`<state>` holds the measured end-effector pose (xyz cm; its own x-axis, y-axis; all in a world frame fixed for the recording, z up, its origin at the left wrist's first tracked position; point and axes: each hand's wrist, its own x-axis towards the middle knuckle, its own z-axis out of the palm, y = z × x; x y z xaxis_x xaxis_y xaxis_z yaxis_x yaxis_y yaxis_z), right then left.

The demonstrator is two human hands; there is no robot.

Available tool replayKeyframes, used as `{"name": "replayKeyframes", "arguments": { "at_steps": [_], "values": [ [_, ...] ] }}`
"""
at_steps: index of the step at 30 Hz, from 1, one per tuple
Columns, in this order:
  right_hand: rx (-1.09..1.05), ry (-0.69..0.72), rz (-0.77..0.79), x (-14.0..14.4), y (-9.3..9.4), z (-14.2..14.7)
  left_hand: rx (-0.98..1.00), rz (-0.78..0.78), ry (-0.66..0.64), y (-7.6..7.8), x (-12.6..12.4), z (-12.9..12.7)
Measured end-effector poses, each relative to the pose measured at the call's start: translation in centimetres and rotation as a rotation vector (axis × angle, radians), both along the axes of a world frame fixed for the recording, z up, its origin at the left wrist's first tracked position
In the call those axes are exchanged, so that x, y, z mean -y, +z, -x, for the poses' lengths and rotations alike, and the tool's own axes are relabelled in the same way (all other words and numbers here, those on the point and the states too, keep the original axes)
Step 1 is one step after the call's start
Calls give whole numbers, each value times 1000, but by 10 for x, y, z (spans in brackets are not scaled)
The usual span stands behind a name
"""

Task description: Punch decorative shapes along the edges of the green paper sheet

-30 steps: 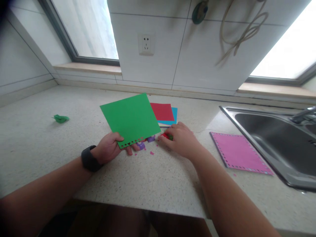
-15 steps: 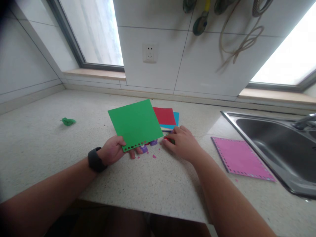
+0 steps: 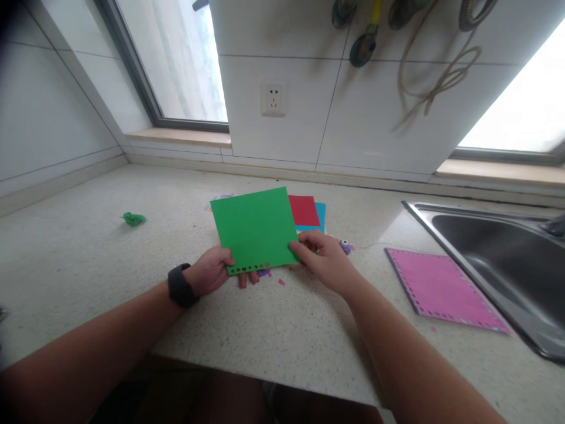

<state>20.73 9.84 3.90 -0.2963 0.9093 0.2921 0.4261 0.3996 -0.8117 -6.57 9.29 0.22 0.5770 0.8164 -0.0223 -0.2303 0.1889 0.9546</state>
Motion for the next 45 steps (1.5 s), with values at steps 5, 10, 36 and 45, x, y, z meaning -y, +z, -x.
{"name": "replayKeyframes", "arguments": {
  "at_steps": [5, 10, 36, 45],
  "values": [
    [-102, -16, 111, 0, -6, -3, -15, 2, 56, 5, 1, -3],
    [-90, -81, 14, -5, -5, -11, -20, 19, 131, 6, 1, -5],
    [-222, -133, -74, -10, -3, -15, 50, -35, 200, 12, 3, -6],
    [-209, -88, -83, -8, -2, -12, 11, -56, 207, 8, 4, -8]
  ]
}}
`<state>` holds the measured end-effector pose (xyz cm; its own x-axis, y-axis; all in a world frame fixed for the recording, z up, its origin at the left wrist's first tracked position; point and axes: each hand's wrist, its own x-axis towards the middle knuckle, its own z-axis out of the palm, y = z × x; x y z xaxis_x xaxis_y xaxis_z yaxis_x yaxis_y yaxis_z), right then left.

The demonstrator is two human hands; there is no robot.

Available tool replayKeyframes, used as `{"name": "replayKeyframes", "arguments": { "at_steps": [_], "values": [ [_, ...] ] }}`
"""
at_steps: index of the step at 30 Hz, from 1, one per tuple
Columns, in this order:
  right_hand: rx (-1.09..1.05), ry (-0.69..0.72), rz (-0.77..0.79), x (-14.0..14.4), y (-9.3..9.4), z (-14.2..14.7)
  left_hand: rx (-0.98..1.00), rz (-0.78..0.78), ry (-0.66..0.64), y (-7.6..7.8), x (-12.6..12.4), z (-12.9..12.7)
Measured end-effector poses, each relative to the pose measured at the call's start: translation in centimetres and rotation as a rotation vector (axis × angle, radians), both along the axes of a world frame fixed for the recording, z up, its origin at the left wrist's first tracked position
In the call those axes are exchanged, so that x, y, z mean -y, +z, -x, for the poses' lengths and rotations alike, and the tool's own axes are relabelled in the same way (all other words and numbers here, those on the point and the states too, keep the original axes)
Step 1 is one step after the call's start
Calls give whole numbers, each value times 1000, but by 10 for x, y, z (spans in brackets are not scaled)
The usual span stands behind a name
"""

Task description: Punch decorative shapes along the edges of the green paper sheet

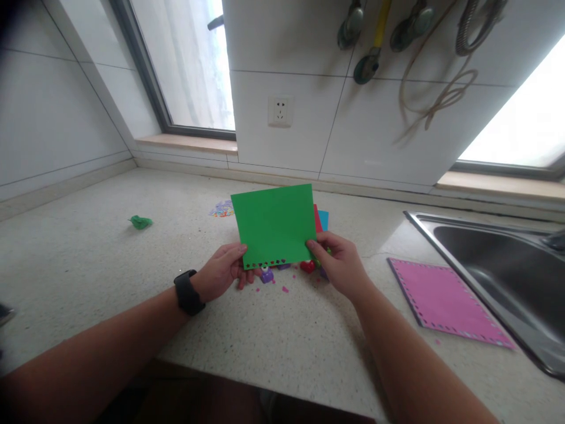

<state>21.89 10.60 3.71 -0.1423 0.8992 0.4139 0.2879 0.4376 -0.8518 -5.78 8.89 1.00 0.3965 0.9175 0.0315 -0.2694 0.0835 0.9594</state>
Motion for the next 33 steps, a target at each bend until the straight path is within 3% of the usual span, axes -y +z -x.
{"name": "replayKeyframes", "arguments": {
  "at_steps": [17, 29, 33],
  "values": [
    [31, 60, 22, 4, 0, 3, -64, -15, -49, -5, 1, 1],
    [14, 73, 137, 6, -4, 7, -179, -40, -53, -2, 8, 3],
    [18, 11, 32, 4, 0, 10, -214, -18, 59, -1, 7, 1]
  ]
}}
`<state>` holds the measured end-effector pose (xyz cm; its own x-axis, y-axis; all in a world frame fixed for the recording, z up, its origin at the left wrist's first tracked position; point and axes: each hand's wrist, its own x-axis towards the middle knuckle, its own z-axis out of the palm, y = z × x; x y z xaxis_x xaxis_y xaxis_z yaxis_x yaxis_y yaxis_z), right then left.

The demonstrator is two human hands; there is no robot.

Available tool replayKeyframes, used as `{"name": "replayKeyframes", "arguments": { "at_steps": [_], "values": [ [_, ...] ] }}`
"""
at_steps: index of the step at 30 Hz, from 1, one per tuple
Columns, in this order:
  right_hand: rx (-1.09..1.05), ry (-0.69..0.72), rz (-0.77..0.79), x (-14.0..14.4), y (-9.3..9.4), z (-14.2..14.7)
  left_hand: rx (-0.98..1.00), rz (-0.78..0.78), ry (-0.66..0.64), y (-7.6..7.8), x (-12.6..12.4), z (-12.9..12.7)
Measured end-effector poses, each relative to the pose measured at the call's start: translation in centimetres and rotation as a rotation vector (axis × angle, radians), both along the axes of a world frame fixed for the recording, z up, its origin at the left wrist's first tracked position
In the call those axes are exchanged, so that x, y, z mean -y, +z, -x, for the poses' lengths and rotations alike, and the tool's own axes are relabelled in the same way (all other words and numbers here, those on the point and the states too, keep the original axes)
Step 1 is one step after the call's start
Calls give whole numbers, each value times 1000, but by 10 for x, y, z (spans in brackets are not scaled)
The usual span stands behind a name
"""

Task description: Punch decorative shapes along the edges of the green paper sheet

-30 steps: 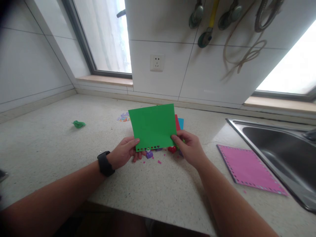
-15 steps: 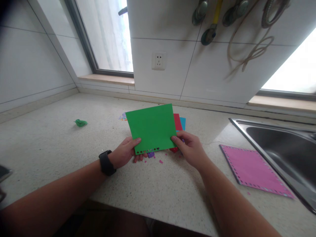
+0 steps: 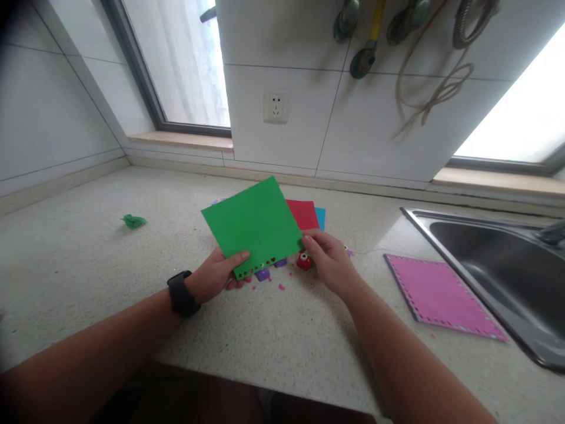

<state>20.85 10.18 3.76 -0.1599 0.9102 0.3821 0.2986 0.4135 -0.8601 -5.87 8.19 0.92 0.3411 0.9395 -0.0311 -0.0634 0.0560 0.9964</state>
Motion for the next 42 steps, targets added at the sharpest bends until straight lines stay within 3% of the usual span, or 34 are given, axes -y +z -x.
{"name": "replayKeyframes", "arguments": {
  "at_steps": [3, 6, 9, 13, 23, 32, 35, 38, 42],
  "values": [
    [67, -56, -58, -2, 1, -1, 19, 6, 143, -1, -2, -2],
    [312, -101, -171, -4, 0, -2, 55, 16, 233, -2, -4, -4],
    [600, -32, -309, -3, -1, 2, 71, 26, 277, -2, -3, -5],
    [829, 56, -359, -1, -3, 13, 83, 36, 293, 0, -3, -6],
    [921, 211, -344, 3, 8, 7, 91, 49, 292, -1, -3, -7],
    [1057, 65, -306, 15, 7, 28, 66, 36, 281, -3, -2, -6],
    [990, 86, -294, 15, 7, 28, 48, 42, 269, 0, -1, -7],
    [783, 48, -241, 13, 9, 20, 35, 36, 254, 3, 1, -7],
    [284, 5, 54, 12, 10, 12, 24, 31, 256, 6, 3, -7]
  ]
}}
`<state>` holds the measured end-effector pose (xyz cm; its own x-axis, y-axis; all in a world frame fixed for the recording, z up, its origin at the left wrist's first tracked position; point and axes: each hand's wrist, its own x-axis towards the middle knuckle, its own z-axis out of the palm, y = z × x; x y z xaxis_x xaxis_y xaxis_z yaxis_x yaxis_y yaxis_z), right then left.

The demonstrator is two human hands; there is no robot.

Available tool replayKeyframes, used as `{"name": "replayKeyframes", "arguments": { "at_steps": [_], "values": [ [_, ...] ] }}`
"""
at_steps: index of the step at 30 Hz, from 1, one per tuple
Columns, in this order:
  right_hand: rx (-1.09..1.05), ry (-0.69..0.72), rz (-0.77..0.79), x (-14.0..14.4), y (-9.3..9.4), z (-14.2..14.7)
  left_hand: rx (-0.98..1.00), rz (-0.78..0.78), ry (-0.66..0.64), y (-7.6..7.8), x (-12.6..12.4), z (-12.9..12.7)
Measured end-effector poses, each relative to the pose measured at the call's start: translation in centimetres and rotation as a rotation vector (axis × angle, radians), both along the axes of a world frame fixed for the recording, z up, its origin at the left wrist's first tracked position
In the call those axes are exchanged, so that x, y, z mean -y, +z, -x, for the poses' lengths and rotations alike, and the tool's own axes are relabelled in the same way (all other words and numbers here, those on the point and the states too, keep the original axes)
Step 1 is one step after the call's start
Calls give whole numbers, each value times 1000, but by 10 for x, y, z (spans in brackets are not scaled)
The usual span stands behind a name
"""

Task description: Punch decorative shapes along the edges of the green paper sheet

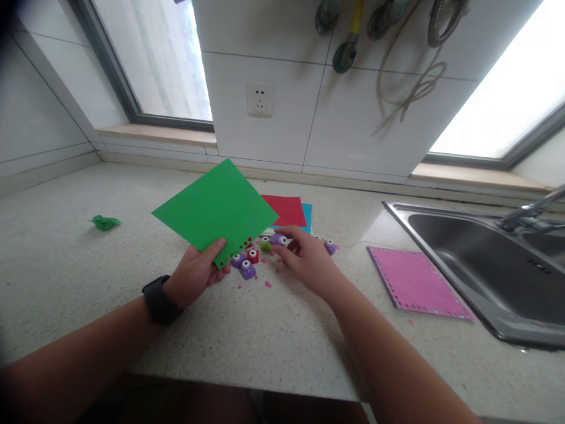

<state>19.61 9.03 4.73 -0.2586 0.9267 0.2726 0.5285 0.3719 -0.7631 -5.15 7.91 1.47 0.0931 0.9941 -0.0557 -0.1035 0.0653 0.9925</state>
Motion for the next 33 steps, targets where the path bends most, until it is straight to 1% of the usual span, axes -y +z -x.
{"name": "replayKeyframes", "arguments": {
  "at_steps": [2, 4, 7, 10, 12, 19, 22, 26, 29, 33],
  "values": [
    [-280, 27, 167, 1, 0, 1, -9, -2, -3, 0, 1, 0],
    [-496, 83, 273, 3, -1, 5, -12, -5, -13, 1, 2, -1],
    [-706, 157, 395, 6, -1, 11, -15, -14, -22, 1, 3, -1],
    [-829, 200, 489, 7, -1, 16, -37, -33, -28, 1, 3, 0],
    [-856, 210, 505, 7, -1, 18, -51, -41, -32, 0, 3, 1],
    [-807, 273, 492, 8, -2, 22, -110, -66, -44, 0, 7, 1],
    [-818, 251, 500, 9, -3, 24, -145, -76, -49, 1, 8, 0],
    [-813, 204, 502, 9, -5, 28, -164, -72, -61, -1, 7, -1],
    [-822, 199, 489, 9, -4, 30, -173, -60, -60, -2, 7, -1],
    [-802, 197, 475, 8, -5, 32, -162, -38, -55, 1, 9, -3]
  ]
}}
